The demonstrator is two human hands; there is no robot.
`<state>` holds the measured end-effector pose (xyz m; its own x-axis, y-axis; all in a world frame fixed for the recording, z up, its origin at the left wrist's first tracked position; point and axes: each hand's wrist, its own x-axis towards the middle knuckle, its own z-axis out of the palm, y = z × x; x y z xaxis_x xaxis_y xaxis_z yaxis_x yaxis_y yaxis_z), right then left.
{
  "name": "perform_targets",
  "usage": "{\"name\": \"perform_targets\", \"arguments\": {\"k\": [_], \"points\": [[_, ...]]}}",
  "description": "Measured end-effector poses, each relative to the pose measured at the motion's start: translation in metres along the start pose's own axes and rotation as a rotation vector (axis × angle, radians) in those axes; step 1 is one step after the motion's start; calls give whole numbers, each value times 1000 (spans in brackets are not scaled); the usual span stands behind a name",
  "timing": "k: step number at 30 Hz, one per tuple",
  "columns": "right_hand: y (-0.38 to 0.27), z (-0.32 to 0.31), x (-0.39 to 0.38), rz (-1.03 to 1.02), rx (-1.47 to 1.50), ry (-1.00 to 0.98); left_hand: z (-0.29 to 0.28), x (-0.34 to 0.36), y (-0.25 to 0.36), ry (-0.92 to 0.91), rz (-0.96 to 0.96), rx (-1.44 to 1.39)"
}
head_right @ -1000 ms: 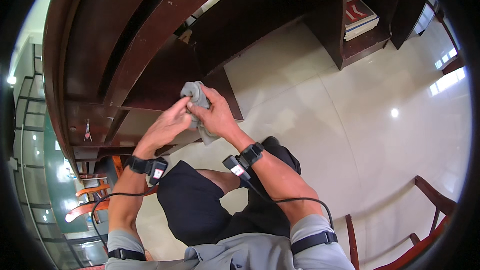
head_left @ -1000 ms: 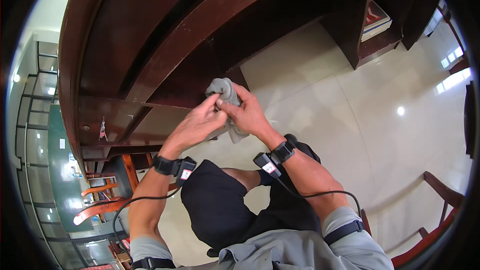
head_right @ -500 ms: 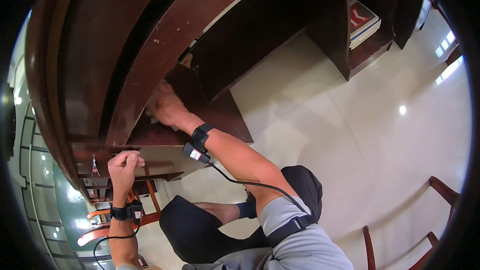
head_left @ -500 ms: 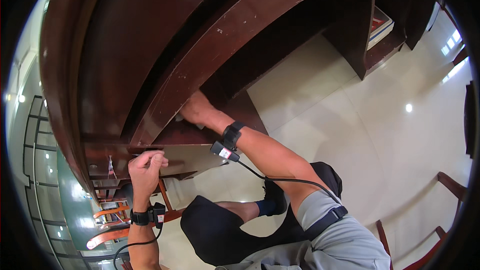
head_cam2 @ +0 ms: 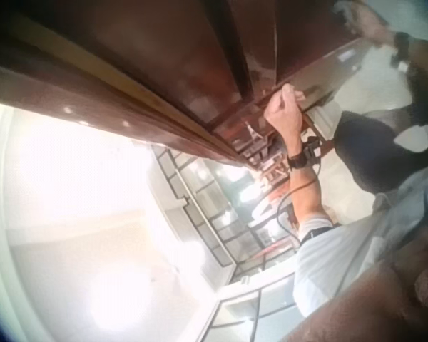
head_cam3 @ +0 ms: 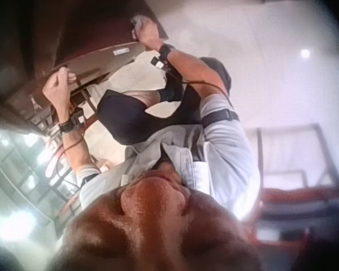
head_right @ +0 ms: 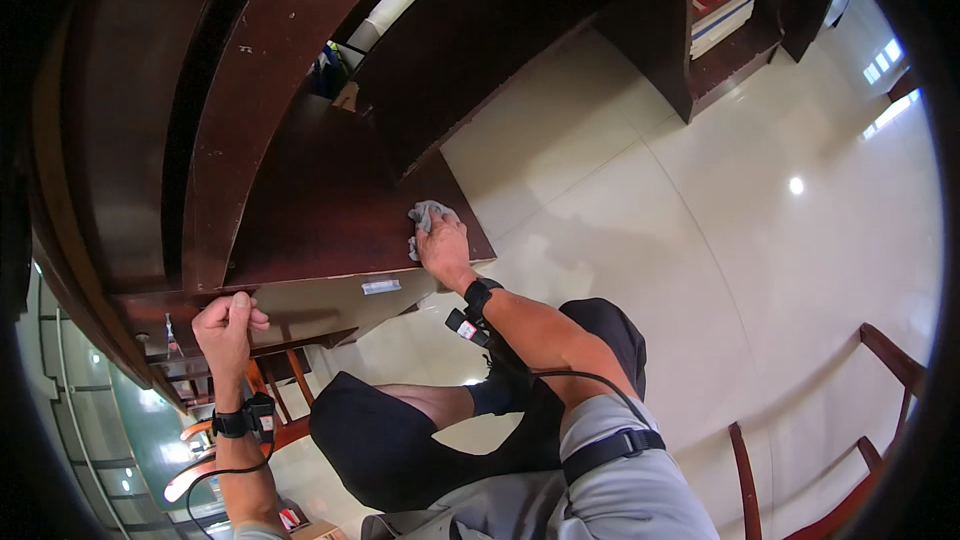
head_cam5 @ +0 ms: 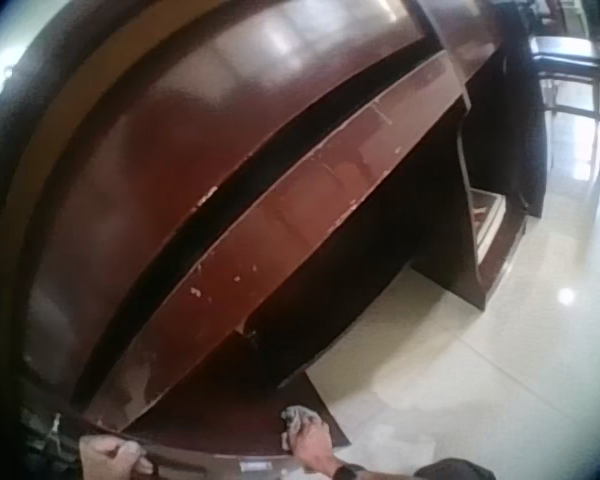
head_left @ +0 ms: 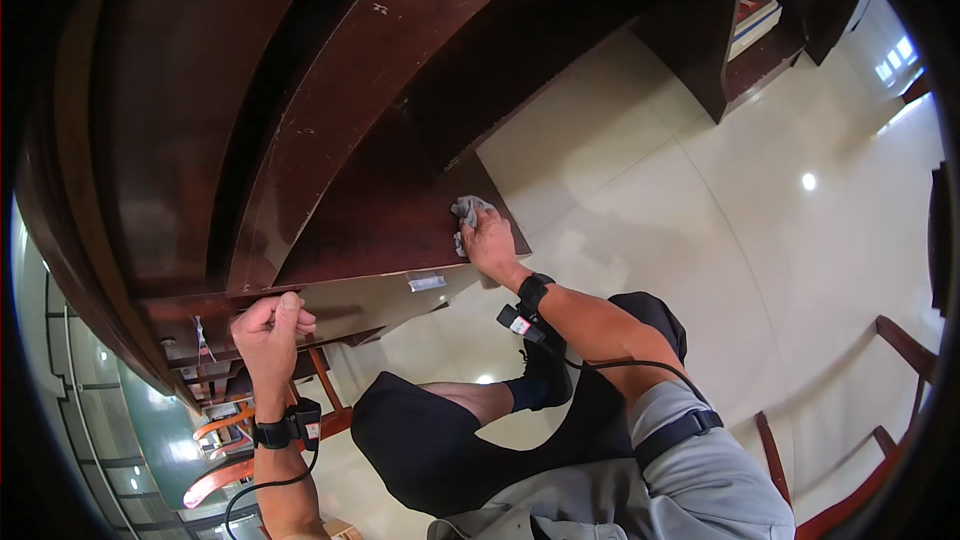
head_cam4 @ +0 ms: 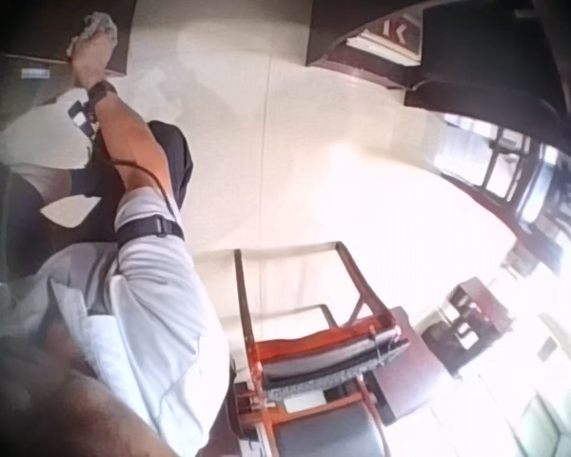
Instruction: The person wipes a desk, drawer, and a keyboard with a cloth, then removes a book from a shelf, wipes the shelf, and replaces the book.
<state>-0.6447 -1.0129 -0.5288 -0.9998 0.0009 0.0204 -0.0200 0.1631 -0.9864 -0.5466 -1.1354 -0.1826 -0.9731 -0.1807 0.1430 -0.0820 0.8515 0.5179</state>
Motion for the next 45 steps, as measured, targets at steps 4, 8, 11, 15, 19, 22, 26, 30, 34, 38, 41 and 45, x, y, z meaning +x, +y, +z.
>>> {"name": "perform_targets", "arguments": {"k": [4,8,11,15,19,22,26,30,34,38,41,45], "points": [[-62,-15,7,-49,-1,-43,-3,-2,-2,14,20,9],[-151,-14,64,-306,299,-120,-4,-4,1,-1,-26,-14],[-174,1,120,-475,289,-158,-2,-1,4,-54,-24,-26],[-158,18,163,-493,198,-148,-7,-5,8,-47,-47,-10],[-100,42,200,-359,149,-72,-5,-8,7,-38,-62,-18],[-65,51,206,-280,134,-40,-4,-7,11,-50,-61,-8],[-44,55,197,-282,98,-23,2,-5,10,-32,-22,28],[-44,52,148,-305,-20,-1,2,-1,6,-27,-61,15],[-53,11,58,-224,1,-69,-7,-1,9,11,-57,22],[5,-10,6,-99,-62,-107,-4,0,5,-3,-38,0],[77,-6,15,90,-137,-202,4,2,5,-21,-8,-40],[78,1,10,64,-287,-253,5,1,9,-33,-33,-53]]}}
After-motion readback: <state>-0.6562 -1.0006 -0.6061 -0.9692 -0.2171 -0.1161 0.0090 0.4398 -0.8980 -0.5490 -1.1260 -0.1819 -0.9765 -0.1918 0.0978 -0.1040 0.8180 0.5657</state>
